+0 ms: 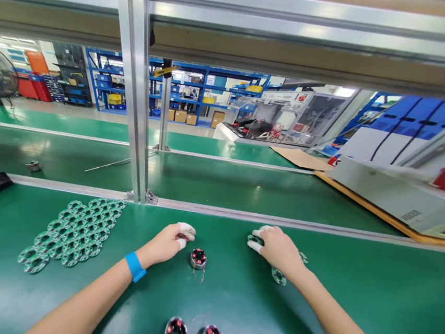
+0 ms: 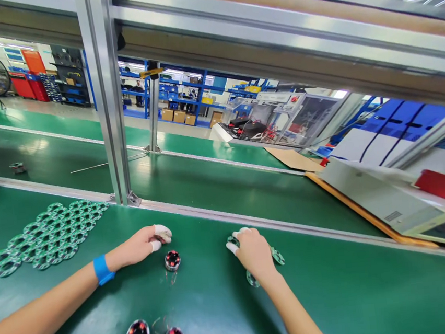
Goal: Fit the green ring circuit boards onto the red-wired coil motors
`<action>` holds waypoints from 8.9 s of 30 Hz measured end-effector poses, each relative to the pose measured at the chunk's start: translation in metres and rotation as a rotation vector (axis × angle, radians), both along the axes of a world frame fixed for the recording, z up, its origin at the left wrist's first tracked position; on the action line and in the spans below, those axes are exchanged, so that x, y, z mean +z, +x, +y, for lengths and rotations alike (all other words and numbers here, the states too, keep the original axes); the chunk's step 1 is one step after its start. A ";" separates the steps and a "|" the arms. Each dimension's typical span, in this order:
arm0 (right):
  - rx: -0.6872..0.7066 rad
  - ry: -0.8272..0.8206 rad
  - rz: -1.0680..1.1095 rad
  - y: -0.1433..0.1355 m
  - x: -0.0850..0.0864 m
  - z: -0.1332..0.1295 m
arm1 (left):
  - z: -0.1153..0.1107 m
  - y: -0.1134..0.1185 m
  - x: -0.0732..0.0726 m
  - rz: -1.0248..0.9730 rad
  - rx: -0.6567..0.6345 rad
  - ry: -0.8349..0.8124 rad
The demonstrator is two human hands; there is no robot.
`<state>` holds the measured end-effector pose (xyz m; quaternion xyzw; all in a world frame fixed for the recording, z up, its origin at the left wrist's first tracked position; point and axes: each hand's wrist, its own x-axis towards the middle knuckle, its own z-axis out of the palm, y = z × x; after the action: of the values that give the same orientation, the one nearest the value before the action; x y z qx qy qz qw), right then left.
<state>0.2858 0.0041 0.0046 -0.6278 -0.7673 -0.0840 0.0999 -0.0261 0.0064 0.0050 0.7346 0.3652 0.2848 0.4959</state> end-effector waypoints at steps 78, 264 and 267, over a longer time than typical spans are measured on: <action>0.201 -0.261 0.674 -0.078 0.014 -0.024 | -0.024 0.023 -0.004 0.575 0.136 0.434; 0.221 -0.385 0.448 -0.101 0.016 -0.039 | -0.042 0.047 -0.017 0.474 0.194 0.348; 0.231 -0.308 0.391 -0.100 0.003 -0.038 | -0.041 0.051 -0.030 0.476 0.203 0.364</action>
<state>0.1855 -0.0340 0.0073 -0.5482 -0.8037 0.1685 0.1586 0.0253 -0.0348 -0.0247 0.8171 0.4856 0.2136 0.2258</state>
